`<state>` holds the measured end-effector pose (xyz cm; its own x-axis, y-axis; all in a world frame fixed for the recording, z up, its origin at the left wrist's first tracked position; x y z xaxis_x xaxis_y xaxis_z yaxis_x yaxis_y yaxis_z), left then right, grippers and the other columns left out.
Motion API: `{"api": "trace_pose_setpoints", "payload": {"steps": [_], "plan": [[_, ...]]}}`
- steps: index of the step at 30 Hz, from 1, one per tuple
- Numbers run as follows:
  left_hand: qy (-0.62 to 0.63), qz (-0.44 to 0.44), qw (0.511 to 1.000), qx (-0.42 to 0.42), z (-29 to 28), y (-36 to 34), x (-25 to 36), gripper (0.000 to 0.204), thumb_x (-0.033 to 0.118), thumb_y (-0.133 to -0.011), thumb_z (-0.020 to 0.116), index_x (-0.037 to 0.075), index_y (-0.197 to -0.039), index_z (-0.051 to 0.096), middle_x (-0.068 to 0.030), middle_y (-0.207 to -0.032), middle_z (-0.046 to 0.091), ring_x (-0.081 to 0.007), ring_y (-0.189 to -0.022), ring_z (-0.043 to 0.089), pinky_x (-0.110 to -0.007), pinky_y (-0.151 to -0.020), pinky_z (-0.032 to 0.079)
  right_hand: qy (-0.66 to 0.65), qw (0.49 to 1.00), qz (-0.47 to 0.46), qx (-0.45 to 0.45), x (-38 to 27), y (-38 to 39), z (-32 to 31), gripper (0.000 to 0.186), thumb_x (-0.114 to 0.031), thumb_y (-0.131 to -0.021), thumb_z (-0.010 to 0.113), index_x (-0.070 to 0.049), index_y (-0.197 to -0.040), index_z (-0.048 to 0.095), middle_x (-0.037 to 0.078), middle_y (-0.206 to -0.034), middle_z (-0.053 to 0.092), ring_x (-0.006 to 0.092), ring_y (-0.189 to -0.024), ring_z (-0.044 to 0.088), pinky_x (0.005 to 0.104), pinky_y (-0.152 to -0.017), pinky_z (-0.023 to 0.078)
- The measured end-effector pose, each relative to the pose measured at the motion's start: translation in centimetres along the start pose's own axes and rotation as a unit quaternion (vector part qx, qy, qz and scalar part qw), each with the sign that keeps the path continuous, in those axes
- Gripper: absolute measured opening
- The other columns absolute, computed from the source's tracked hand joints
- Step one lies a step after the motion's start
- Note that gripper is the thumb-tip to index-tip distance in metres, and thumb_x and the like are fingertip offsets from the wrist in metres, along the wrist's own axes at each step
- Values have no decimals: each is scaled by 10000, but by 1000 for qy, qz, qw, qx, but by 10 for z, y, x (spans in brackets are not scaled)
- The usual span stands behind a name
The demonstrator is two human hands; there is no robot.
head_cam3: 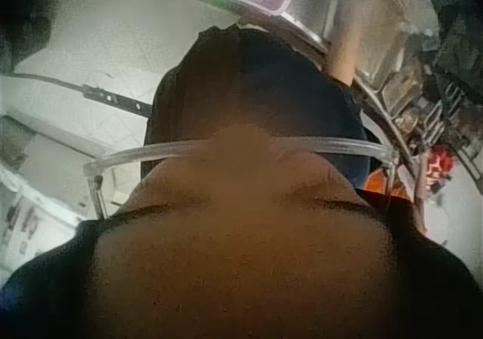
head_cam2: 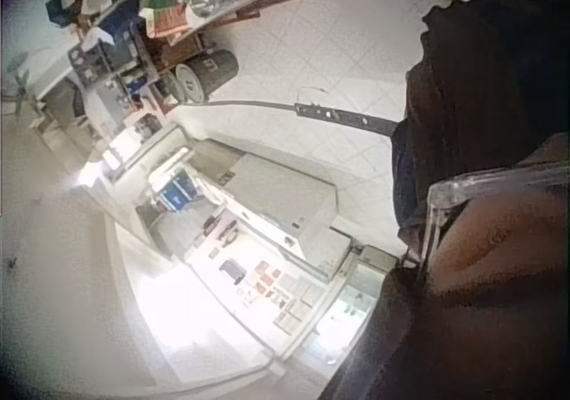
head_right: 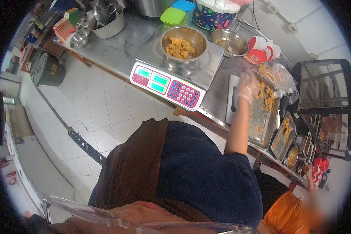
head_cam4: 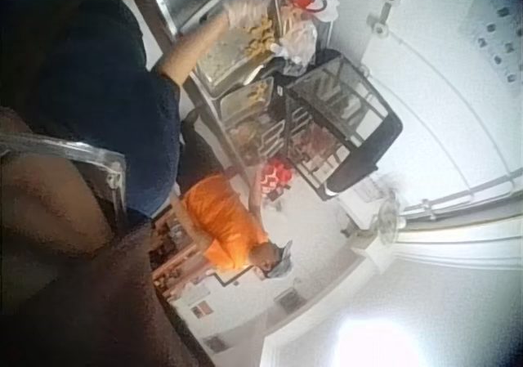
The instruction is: Preparing and weighing portions of fried chicken pieces in a commercial kitchen setting.
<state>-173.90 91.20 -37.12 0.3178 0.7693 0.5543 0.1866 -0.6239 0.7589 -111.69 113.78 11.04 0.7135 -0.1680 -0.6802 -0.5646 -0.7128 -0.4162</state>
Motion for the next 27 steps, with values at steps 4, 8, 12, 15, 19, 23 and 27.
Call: {"api": "trace_pose_setpoints", "payload": {"steps": [4,8,12,15,19,23,27], "plan": [[-14,6,1000,-27,5,-3,20,291,180,-785,497,-47,-957,554,-127,-844,607,-192,-661,581,-317,-555,477,437,881,-180,12,180,5,-30,463,-369,-747,534,-170,-1160,467,147,-1148,488,310,-923,538,406,-819,409],[3,-18,1000,-3,-3,7,-10,294,186,-783,498,-46,-954,555,-127,-849,606,-191,-663,580,-317,-555,478,423,879,72,-206,78,40,-13,400,-336,-772,501,-87,-1083,536,154,-1131,501,295,-992,516,377,-836,415],[-3,2,1000,-29,-5,-9,20,297,192,-782,499,-45,-952,556,-127,-853,606,-190,-664,580,-318,-555,478,340,925,73,-151,118,31,-29,354,-365,-733,561,-25,-815,607,202,-816,589,341,-811,564,410,-726,442],[29,6,999,-27,-17,-6,30,300,197,-781,500,-44,-950,556,-127,-857,605,-189,-665,580,-319,-555,478,333,939,51,-72,131,22,-19,362,-374,-732,559,-25,-817,607,212,-788,585,338,-761,573,411,-694,451],[-112,84,986,-88,7,17,151,316,231,-768,508,-30,-938,560,-126,-860,601,-180,-671,578,-310,-554,472,347,928,131,-20,133,29,-58,356,-374,-731,541,-38,-829,604,189,-843,591,341,-787,569,401,-709,453],[-429,503,745,81,-4,10,93,311,235,-752,529,-18,-932,556,-118,-815,593,-168,-661,574,-309,-542,460,409,906,17,-107,166,6,-8,360,-324,-724,502,-83,-978,585,188,-998,549,345,-896,548,419,-773,446],[-237,167,955,-63,-7,-31,67,306,235,-754,530,-11,-935,552,-114,-809,589,-167,-671,573,-309,-546,461,359,906,162,-156,163,14,-16,336,-294,-736,507,-82,-984,590,183,-890,589,339,-834,570,406,-753,458]]}}
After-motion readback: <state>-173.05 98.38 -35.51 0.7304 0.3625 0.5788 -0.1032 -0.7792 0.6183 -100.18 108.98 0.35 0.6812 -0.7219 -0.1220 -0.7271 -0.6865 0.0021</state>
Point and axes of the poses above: each hand's wrist, its own y-axis away from the middle knuckle, its own z-axis out of the palm, x = y × z, the point moved 7 cm from there along -y, towards the middle knuckle
